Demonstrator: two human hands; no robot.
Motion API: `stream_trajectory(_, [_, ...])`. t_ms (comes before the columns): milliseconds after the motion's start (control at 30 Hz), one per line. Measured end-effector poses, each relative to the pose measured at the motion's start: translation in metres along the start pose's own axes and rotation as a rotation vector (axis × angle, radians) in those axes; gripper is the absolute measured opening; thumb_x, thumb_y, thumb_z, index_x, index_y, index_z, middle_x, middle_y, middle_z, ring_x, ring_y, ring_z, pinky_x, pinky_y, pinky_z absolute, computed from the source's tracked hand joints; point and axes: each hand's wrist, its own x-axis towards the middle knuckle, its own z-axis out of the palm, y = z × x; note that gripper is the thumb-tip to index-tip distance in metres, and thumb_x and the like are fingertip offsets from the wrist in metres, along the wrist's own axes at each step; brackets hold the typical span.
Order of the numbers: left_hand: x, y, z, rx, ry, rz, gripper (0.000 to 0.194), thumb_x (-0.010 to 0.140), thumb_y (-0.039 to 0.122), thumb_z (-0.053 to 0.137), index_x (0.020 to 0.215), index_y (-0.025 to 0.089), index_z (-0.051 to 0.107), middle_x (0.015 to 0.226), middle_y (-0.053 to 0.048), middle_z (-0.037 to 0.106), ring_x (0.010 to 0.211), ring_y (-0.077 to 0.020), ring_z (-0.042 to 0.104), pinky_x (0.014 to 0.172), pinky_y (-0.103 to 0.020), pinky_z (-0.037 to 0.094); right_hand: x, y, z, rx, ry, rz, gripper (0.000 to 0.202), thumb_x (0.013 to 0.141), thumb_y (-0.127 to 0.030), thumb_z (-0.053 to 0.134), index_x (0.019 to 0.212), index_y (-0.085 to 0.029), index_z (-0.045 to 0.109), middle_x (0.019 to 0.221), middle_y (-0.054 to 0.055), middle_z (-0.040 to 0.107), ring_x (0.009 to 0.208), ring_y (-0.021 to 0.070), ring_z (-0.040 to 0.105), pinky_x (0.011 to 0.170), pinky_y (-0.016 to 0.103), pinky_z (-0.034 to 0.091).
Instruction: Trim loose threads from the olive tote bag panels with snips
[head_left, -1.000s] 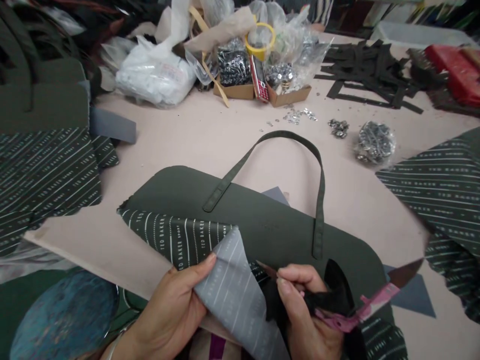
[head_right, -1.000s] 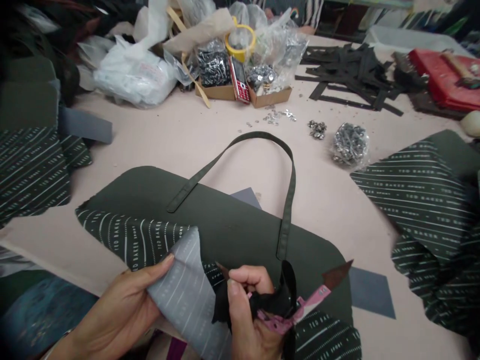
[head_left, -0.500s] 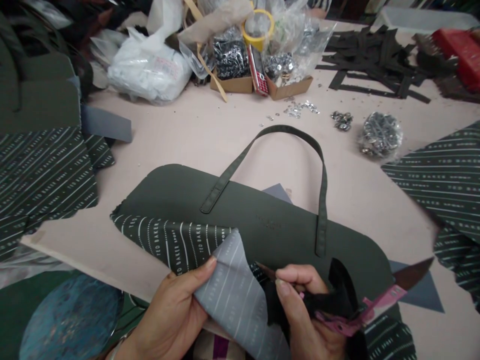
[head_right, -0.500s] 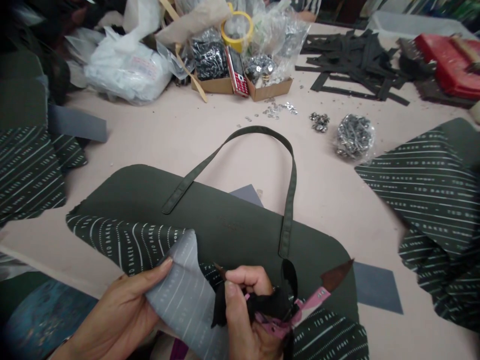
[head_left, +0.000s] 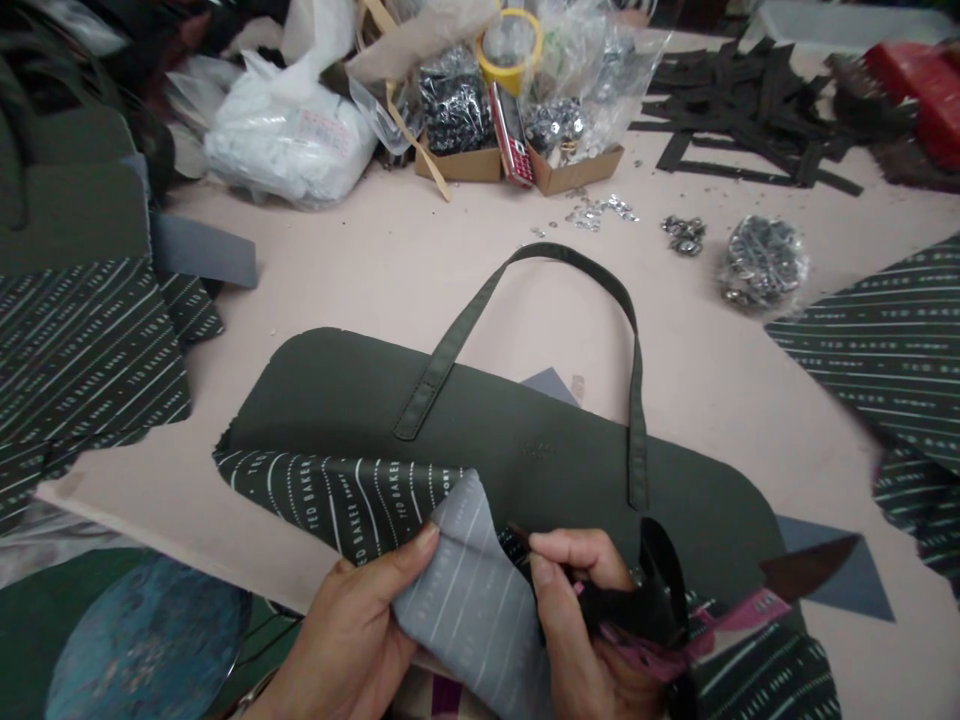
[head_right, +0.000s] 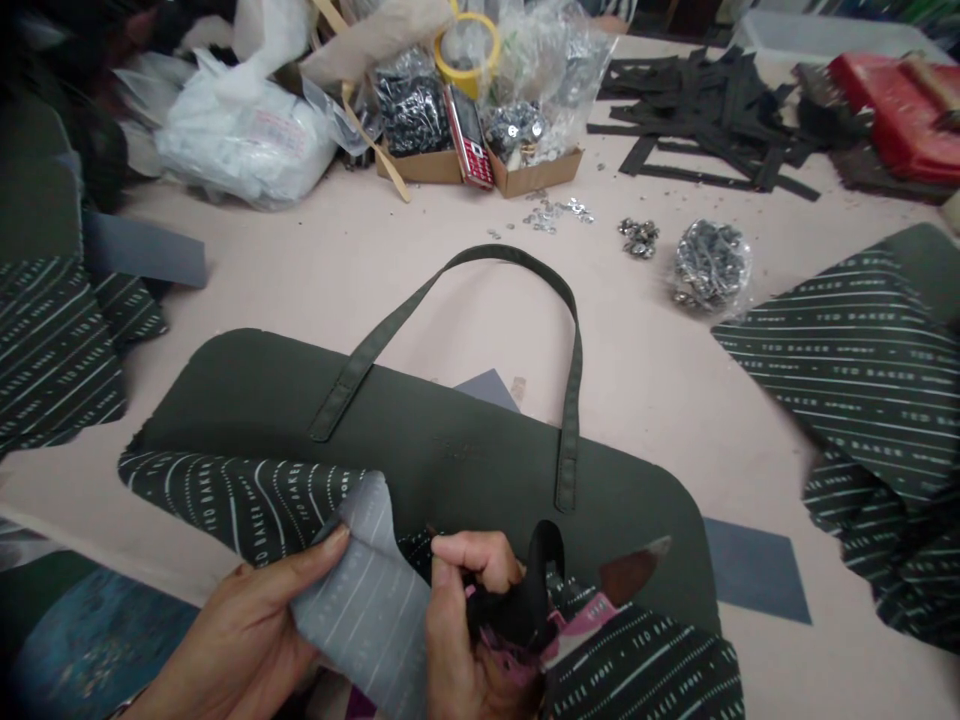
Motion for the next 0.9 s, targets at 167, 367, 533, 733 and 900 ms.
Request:
stream_trajectory(167, [0.0, 0.0, 0.004, -0.048, -0.014, 0.004, 0.028, 0.064, 0.012, 0.088, 0.091, 0.012, 0.079, 0.099, -0.013, 0.078, 0.1, -0.0333, 0.072, 0.079, -0.035, 0.064, 0.003, -0.001, -0.011, 0.059, -0.02, 0.064, 0.014, 0.089, -0.036, 0.066, 0.079, -0.028, 0.069, 0.072, -0.005, 0.063, 0.066, 0.0146, 0.054, 0.064, 0.026, 0.04])
stream_trajectory(367, [-0.002, 0.003, 0.006, -0.034, 0.008, -0.034, 0.005, 0.075, 0.008, 0.077, 0.08, 0.008, 0.079, 0.088, -0.016, 0.078, 0.096, -0.0328, 0.074, 0.069, -0.031, 0.065, 0.0, 0.007, -0.021, 0.251, 0.002, 0.251, 0.009, 0.087, -0.033, 0.066, 0.082, -0.025, 0.065, 0.074, -0.004, 0.059, 0.064, 0.0151, 0.054, 0.062, 0.027, 0.038])
stream_trajectory(533, [-0.001, 0.003, 0.006, -0.051, -0.006, -0.017, 0.011, 0.07, 0.008, 0.082, 0.081, 0.01, 0.08, 0.089, -0.014, 0.078, 0.095, -0.0323, 0.073, 0.072, -0.031, 0.065, 0.002, -0.006, -0.018, 0.203, 0.02, 0.181, 0.008, 0.087, -0.027, 0.065, 0.079, -0.026, 0.065, 0.071, -0.006, 0.059, 0.062, 0.0124, 0.051, 0.061, 0.024, 0.038])
stream_trajectory(733, [0.001, 0.001, 0.0, -0.023, -0.031, 0.003, 0.032, 0.057, 0.017, 0.093, 0.086, 0.013, 0.08, 0.094, -0.011, 0.079, 0.094, -0.0302, 0.074, 0.072, -0.028, 0.064, 0.004, -0.009, -0.018, 0.104, 0.008, 0.114, 0.009, 0.088, -0.028, 0.064, 0.079, -0.027, 0.067, 0.072, -0.007, 0.06, 0.063, 0.0117, 0.052, 0.063, 0.023, 0.04])
stream_trajectory(900, [0.001, 0.0, -0.006, 0.018, -0.089, -0.01, 0.028, 0.067, 0.025, 0.089, 0.092, 0.014, 0.079, 0.096, -0.009, 0.079, 0.094, -0.0278, 0.073, 0.081, -0.032, 0.063, 0.006, -0.004, -0.014, 0.034, -0.011, -0.031, 0.01, 0.09, -0.022, 0.063, 0.083, -0.027, 0.068, 0.078, -0.007, 0.064, 0.069, 0.0115, 0.056, 0.068, 0.022, 0.041])
